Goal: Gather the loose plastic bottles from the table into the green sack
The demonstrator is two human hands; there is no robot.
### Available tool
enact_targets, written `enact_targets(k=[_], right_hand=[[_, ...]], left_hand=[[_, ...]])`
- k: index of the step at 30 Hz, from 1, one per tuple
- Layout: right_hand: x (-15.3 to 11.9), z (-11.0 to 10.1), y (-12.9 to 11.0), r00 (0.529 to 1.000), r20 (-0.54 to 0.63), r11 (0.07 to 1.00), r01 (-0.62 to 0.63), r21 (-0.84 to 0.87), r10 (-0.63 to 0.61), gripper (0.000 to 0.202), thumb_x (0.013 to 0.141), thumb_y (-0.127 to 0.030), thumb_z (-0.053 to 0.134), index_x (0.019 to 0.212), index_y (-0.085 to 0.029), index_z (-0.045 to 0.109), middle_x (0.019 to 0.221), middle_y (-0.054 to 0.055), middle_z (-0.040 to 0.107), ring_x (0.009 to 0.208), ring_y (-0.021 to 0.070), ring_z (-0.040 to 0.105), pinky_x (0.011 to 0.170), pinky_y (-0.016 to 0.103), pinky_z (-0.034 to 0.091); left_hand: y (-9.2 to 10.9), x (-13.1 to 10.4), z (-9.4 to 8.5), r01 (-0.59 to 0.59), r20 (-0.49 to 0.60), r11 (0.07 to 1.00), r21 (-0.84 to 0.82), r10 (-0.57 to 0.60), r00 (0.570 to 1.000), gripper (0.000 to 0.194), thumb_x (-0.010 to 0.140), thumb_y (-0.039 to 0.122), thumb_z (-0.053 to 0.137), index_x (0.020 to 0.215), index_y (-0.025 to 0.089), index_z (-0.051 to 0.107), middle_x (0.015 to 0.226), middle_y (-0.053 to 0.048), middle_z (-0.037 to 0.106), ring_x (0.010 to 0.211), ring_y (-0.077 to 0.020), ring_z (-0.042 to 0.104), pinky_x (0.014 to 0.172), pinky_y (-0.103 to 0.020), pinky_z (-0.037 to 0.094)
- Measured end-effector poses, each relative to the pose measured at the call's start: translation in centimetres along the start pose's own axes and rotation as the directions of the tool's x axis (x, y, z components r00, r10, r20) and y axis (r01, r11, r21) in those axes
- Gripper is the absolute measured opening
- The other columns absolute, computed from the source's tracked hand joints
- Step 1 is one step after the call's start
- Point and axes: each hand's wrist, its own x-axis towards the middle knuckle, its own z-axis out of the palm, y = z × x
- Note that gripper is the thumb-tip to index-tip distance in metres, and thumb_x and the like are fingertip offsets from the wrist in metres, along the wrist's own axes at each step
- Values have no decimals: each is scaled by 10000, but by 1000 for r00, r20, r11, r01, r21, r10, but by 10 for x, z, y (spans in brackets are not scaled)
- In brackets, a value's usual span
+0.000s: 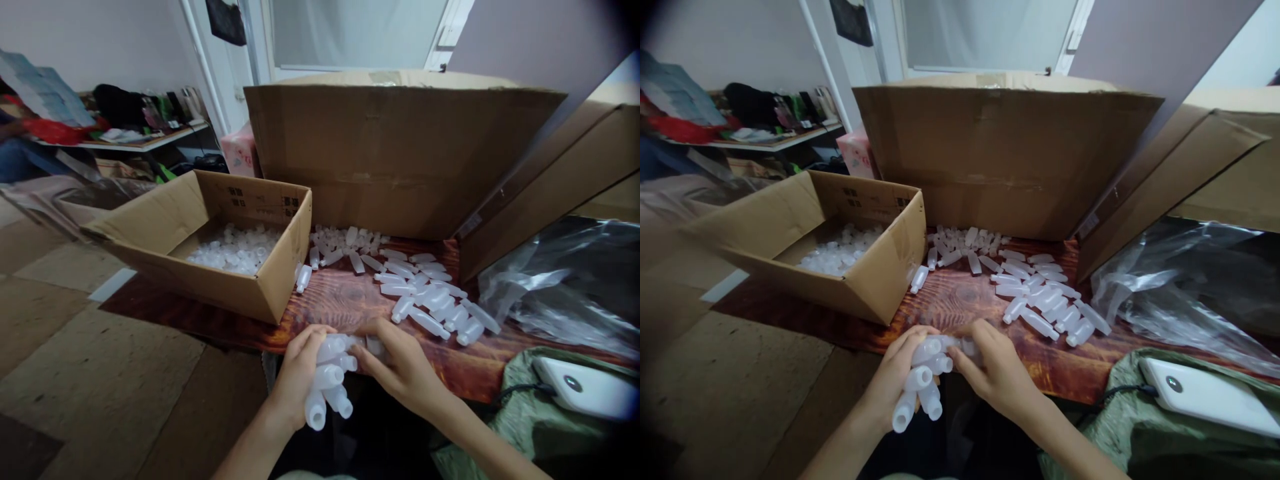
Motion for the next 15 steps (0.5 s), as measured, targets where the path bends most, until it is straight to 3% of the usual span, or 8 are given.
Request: enact_targets(k=[3,5,9,12,14,15], right_hand=[[1,7,-4,979,5,978,-204,41,204,323,918,-427,528,696,-200,469,574,-27,491,510,108,448,489,239,325],[3,10,-6,933,73,916,-359,177,351,375,896,-494,526,673,-202,451,518,-48,446,438,94,424,425,225,296],[9,18,-6,787,283,598,-606,525,549,328,837,-512,564,763,-200,495,535,-60,501,324,59,336,320,191,189],[14,22,-2,734,269,415,-603,681,624,254,799,-436,594,782,-211,477,553,-70,498,338,49,321,335,173,175],[15,19,-2,752,198,443,-556,703,629,239,786,-416,602,780,-222,463,525,-80,457,367,65,334,356,179,204],[14,16,-2,782,143,518,-525,675,607,257,796,-427,598,746,-220,454,511,-77,438,389,74,346,373,187,230]], left_hand=[[-2,-5,-7,-14,13,1000,-9,14,1000,252,815,405,590,891,167,616,787,-20,609,593,-101,553,544,-189,436],[-2,-7,-11,-7,13,1000,-7,7,1000,260,815,412,594,899,168,618,792,-24,611,593,-104,557,535,-192,433],[-2,-6,-14,11,-18,1000,-24,-11,1000,277,802,425,605,885,161,616,741,-29,612,515,-96,524,495,-199,417],[-1,-1,-14,9,-41,999,-36,-10,999,271,798,411,607,880,153,614,700,-29,612,478,-91,513,486,-200,416],[0,1,-14,8,-38,999,-36,-9,999,278,800,417,605,886,152,609,689,-29,615,468,-95,517,485,-208,426],[1,2,-15,7,-35,999,-37,-8,999,287,799,425,605,891,153,606,693,-32,619,470,-102,524,482,-213,432]])
